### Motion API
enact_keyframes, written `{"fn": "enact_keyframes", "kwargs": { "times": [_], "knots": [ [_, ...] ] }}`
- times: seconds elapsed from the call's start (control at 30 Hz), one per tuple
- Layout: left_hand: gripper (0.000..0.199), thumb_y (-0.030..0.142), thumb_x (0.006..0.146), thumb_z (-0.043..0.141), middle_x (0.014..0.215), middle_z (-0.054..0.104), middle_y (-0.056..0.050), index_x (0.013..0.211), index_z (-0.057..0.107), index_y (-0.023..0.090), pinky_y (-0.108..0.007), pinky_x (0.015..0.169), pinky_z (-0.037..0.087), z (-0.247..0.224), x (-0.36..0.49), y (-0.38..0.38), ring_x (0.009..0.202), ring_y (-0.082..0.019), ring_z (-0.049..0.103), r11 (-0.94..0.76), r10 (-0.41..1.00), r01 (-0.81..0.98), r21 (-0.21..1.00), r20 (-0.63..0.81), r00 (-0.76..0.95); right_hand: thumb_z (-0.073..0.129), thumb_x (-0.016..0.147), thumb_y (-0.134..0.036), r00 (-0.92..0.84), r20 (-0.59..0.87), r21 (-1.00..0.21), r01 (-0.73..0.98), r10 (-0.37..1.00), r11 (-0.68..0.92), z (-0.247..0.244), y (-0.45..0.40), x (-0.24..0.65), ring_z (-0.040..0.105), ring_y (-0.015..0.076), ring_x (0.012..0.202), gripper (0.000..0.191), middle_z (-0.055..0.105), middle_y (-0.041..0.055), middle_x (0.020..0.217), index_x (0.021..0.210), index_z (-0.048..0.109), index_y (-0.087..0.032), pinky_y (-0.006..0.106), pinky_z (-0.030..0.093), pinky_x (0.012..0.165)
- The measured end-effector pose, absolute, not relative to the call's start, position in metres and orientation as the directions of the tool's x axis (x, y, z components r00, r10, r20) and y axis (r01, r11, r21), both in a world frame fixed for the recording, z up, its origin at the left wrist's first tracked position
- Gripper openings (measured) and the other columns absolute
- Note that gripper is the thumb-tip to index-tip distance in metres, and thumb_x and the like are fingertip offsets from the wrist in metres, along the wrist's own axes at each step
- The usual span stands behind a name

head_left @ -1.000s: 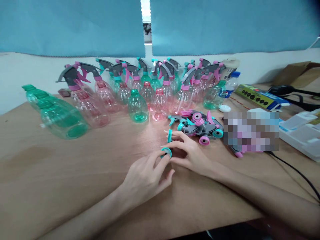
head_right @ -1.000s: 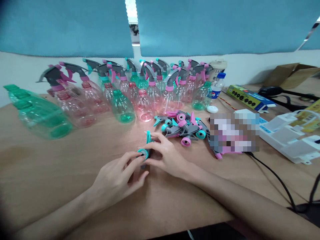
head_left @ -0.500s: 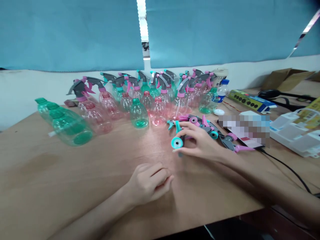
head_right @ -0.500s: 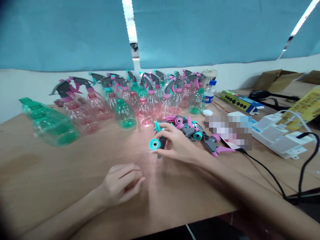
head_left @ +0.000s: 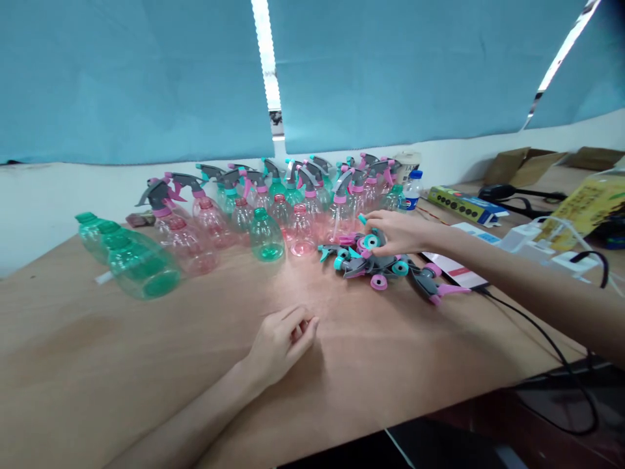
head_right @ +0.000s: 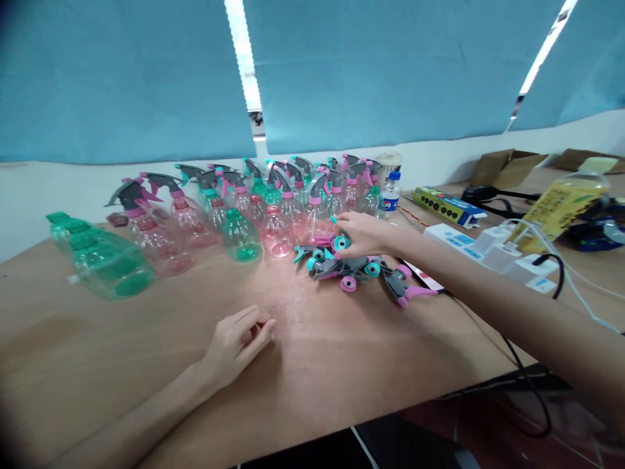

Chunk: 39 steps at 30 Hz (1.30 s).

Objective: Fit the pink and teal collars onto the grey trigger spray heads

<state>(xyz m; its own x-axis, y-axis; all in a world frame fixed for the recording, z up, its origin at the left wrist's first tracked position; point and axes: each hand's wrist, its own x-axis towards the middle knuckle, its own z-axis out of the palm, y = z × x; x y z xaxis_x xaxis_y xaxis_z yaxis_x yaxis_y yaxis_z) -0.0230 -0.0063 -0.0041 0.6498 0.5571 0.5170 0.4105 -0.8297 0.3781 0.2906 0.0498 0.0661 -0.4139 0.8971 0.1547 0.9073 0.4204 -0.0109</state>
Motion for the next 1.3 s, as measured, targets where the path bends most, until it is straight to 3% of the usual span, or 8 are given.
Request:
{"fn": "enact_keyframes", "kwargs": {
  "times": [0.17, 0.33, 0.47, 0.6, 0.8, 0.97, 1.13, 1.3],
  "knots": [
    [0.022, 0.025, 0.092, 0.043, 0.063, 0.052, 0.002, 0.076, 0.054, 0.017, -0.021, 0.052, 0.04, -0.002, -0.023, -0.004, 0.052, -0.009, 0.049, -0.812, 0.584, 0.445, 0.378, 0.509, 0.632, 0.059, 0.076, -0.049, -0.439, 0.149, -0.054, 0.891, 0.886, 0.451, 0.061, 0.049, 0.285, 0.047, 0.0345, 0.122, 0.048, 0.047, 0.0171, 0.135, 0.109, 0.06, -0.014, 0.044, 0.041, 0.097],
    [0.017, 0.026, 0.092, 0.043, 0.076, 0.056, -0.001, 0.083, 0.055, 0.018, -0.021, 0.055, 0.048, -0.003, -0.017, 0.003, 0.062, -0.011, 0.056, -0.779, 0.627, 0.483, 0.399, 0.481, 0.613, 0.053, 0.073, -0.069, -0.329, 0.193, -0.222, 0.903, 0.924, 0.368, 0.051, 0.045, 0.291, 0.053, 0.0343, 0.114, 0.076, 0.056, 0.0173, 0.124, 0.126, 0.05, -0.014, 0.044, 0.044, 0.091],
    [0.013, 0.027, 0.091, 0.045, 0.096, 0.059, -0.006, 0.097, 0.054, 0.019, -0.029, 0.071, 0.053, -0.007, -0.001, 0.017, 0.08, -0.016, 0.061, -0.764, 0.645, 0.511, 0.393, 0.471, 0.601, 0.052, 0.075, -0.069, -0.315, 0.19, -0.278, 0.891, 0.93, 0.359, 0.036, 0.045, 0.294, 0.057, 0.0332, 0.107, 0.074, 0.061, 0.0144, 0.118, 0.128, 0.05, -0.018, 0.044, 0.046, 0.087],
    [0.028, 0.03, 0.09, 0.05, 0.119, 0.056, -0.009, 0.116, 0.051, 0.019, -0.04, 0.099, 0.043, -0.01, 0.028, 0.034, 0.116, -0.023, 0.05, -0.781, 0.625, 0.513, 0.357, 0.472, 0.622, 0.055, 0.074, -0.067, -0.344, 0.216, -0.275, 0.876, 0.914, 0.395, 0.025, 0.038, 0.29, 0.053, 0.0323, 0.116, 0.071, 0.058, 0.0123, 0.124, 0.129, 0.05, -0.022, 0.045, 0.042, 0.094],
    [0.049, 0.044, 0.089, 0.05, 0.142, 0.04, -0.012, 0.131, 0.045, 0.019, -0.048, 0.11, 0.029, -0.015, 0.073, 0.05, 0.133, -0.028, 0.033, -0.804, 0.593, 0.522, 0.285, 0.459, 0.662, 0.055, 0.076, -0.066, -0.339, 0.255, -0.273, 0.873, 0.906, 0.404, 0.021, 0.026, 0.289, 0.042, 0.031, 0.128, 0.077, 0.048, 0.0133, 0.137, 0.136, 0.042, -0.021, 0.046, 0.035, 0.103],
    [0.046, 0.048, 0.089, 0.049, 0.139, 0.045, -0.013, 0.124, 0.053, 0.019, -0.053, 0.106, 0.03, -0.022, 0.086, 0.056, 0.13, -0.032, 0.037, -0.811, 0.58, 0.538, 0.23, 0.433, 0.69, 0.046, 0.085, -0.06, -0.265, 0.258, -0.288, 0.897, 0.929, 0.336, 0.019, 0.023, 0.296, 0.05, 0.0295, 0.119, 0.065, 0.053, 0.0141, 0.13, 0.137, 0.041, -0.021, 0.045, 0.041, 0.096],
    [0.033, 0.037, 0.092, 0.047, 0.131, 0.051, -0.015, 0.115, 0.058, 0.015, -0.049, 0.105, 0.034, -0.02, 0.073, 0.055, 0.126, -0.029, 0.042, -0.822, 0.563, 0.53, 0.209, 0.44, 0.699, 0.038, 0.091, -0.056, -0.219, 0.229, -0.305, 0.909, 0.948, 0.284, 0.016, 0.011, 0.301, 0.055, 0.0275, 0.113, 0.053, 0.058, 0.0118, 0.122, 0.132, 0.048, -0.023, 0.043, 0.044, 0.093],
    [0.021, 0.028, 0.086, 0.057, 0.121, 0.055, -0.013, 0.102, 0.06, 0.015, -0.043, 0.1, 0.041, -0.014, 0.056, 0.055, 0.118, -0.027, 0.049, -0.832, 0.551, 0.505, 0.23, 0.453, 0.701, 0.036, 0.091, -0.057, -0.222, 0.221, -0.298, 0.912, 0.95, 0.283, 0.023, -0.02, 0.315, 0.048, 0.0284, 0.124, 0.054, 0.05, 0.0107, 0.134, 0.133, 0.049, -0.025, 0.046, 0.04, 0.101]
  ]
}}
